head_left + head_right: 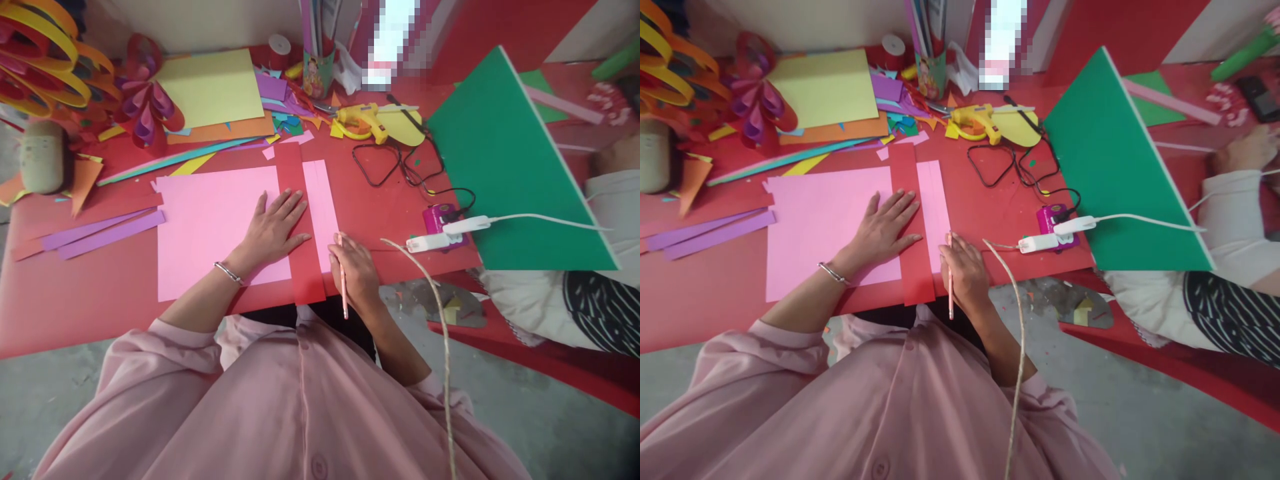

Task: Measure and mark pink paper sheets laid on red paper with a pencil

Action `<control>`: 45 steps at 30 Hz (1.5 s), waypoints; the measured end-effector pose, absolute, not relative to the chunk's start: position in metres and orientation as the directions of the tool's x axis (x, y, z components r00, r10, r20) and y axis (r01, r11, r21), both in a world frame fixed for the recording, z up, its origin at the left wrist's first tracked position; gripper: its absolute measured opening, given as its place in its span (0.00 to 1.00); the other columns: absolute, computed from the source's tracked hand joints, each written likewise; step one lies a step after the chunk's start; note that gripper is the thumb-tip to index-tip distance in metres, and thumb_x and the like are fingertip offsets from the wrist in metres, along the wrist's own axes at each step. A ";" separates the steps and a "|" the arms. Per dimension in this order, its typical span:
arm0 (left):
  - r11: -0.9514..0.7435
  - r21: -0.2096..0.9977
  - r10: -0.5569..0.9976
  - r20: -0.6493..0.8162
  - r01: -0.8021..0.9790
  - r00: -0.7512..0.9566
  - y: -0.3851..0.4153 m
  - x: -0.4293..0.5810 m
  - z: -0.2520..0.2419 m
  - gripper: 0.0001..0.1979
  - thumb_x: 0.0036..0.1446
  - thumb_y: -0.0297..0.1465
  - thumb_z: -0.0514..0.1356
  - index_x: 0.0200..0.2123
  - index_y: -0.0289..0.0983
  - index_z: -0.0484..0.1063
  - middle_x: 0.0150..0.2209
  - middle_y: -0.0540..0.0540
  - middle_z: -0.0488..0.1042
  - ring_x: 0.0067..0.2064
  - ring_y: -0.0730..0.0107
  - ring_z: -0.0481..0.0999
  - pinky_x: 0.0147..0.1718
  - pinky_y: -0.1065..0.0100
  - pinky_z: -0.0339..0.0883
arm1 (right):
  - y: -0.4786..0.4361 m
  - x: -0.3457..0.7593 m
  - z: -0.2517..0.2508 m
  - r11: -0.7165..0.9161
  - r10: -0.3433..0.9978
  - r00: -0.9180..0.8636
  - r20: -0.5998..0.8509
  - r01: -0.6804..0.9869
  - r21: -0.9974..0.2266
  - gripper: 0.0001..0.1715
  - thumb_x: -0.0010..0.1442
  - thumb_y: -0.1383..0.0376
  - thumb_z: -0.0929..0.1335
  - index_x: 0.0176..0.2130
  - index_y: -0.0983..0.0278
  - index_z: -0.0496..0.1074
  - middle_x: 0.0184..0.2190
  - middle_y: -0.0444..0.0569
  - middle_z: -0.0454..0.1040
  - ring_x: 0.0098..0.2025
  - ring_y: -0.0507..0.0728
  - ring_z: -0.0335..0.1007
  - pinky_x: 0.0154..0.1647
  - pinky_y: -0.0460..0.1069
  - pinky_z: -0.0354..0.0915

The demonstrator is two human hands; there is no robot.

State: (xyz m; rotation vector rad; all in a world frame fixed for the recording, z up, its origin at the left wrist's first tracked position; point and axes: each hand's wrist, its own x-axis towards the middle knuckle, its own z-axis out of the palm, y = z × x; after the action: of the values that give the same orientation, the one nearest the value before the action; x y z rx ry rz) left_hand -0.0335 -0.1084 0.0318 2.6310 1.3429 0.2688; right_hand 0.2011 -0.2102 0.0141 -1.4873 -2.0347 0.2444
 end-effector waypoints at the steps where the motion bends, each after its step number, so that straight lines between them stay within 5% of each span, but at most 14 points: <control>1: -0.577 0.240 0.813 0.080 0.780 0.577 -0.108 -0.033 0.032 0.37 0.73 0.54 0.49 0.77 0.43 0.53 0.78 0.39 0.53 0.79 0.47 0.50 0.76 0.38 0.30 | -0.210 0.201 0.014 0.357 0.913 -0.194 0.358 0.804 -0.475 0.15 0.74 0.68 0.64 0.55 0.61 0.77 0.62 0.57 0.78 0.67 0.63 0.73 0.67 0.62 0.69; 45: -0.588 0.147 0.808 0.067 0.795 0.585 -0.108 -0.035 0.027 0.38 0.74 0.55 0.46 0.77 0.41 0.52 0.78 0.42 0.50 0.79 0.50 0.48 0.76 0.37 0.32 | -0.211 0.201 0.009 0.395 0.881 -0.199 0.428 0.808 -0.437 0.16 0.72 0.71 0.66 0.56 0.61 0.76 0.62 0.57 0.78 0.66 0.63 0.74 0.67 0.60 0.70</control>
State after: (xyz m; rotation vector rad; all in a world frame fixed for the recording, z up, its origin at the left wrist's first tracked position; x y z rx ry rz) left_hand -0.0351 -0.1082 0.0271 2.7063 1.3730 0.1929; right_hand 0.2009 -0.2112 0.0087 -1.4391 -2.0312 0.1517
